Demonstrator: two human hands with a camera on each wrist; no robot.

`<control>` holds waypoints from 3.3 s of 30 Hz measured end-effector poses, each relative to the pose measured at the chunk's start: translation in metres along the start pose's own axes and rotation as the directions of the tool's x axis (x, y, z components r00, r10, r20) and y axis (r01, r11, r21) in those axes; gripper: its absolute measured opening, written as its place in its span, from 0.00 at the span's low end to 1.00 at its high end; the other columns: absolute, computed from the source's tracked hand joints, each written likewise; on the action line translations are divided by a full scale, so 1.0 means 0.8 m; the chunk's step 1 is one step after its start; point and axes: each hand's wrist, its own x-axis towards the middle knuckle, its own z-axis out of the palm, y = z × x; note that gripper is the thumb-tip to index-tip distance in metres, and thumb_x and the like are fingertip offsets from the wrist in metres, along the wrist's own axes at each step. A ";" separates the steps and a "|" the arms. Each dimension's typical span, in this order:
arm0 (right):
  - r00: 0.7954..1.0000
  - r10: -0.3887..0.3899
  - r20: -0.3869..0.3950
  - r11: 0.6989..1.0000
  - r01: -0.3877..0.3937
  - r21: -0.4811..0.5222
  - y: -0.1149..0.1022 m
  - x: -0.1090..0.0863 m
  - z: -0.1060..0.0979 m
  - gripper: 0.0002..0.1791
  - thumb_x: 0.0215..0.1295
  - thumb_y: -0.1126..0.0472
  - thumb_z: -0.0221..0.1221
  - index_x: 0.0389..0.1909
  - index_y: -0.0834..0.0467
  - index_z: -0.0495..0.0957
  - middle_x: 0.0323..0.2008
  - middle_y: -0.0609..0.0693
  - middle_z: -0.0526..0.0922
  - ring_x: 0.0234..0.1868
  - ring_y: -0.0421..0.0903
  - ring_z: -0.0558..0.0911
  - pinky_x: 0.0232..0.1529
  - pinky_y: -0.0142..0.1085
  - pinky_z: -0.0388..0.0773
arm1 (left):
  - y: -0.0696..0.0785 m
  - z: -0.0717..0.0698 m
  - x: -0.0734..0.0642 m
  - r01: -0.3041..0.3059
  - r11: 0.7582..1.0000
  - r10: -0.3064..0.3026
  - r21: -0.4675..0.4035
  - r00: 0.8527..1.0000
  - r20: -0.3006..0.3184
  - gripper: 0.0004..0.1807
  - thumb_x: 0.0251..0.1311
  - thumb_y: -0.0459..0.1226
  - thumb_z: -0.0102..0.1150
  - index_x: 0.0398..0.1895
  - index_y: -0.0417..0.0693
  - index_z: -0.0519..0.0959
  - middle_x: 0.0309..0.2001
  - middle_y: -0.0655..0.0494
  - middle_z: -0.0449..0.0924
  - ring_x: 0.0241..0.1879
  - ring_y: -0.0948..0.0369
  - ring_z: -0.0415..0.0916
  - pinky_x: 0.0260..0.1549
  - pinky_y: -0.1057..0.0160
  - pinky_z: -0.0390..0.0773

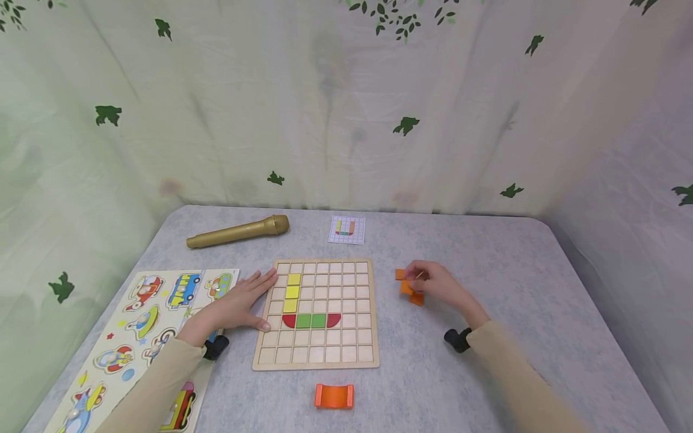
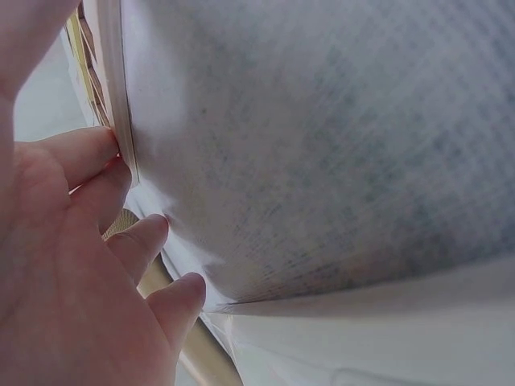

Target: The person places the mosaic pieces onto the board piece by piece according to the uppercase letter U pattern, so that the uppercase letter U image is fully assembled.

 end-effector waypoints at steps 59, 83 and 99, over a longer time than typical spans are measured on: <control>0.966 -0.059 0.252 0.980 0.104 -0.169 -0.090 0.089 0.136 0.09 0.60 0.73 0.56 0.31 0.55 0.79 0.25 0.45 0.75 0.28 0.42 0.72 0.32 0.34 0.69 | -0.001 0.002 0.000 0.008 1.000 -0.008 -0.005 1.000 0.011 0.59 0.46 0.54 0.71 0.74 0.36 0.50 0.74 0.42 0.44 0.71 0.39 0.38 0.65 0.36 0.43; 0.983 -0.038 0.181 0.990 0.013 0.139 -0.054 0.058 0.078 0.09 0.65 0.67 0.58 0.43 0.67 0.78 0.37 0.57 0.77 0.34 0.50 0.75 0.37 0.39 0.76 | -0.002 0.003 0.000 0.006 1.000 -0.006 0.005 1.000 0.007 0.59 0.45 0.55 0.71 0.73 0.35 0.51 0.74 0.41 0.45 0.71 0.38 0.39 0.64 0.35 0.44; 0.997 0.068 0.040 0.981 -0.074 0.178 0.010 0.001 -0.003 0.13 0.65 0.62 0.59 0.46 0.66 0.77 0.46 0.63 0.79 0.43 0.56 0.78 0.41 0.41 0.78 | -0.002 0.004 0.000 0.007 1.000 -0.007 0.006 1.000 0.011 0.58 0.46 0.54 0.70 0.74 0.36 0.51 0.74 0.41 0.45 0.71 0.38 0.39 0.65 0.36 0.43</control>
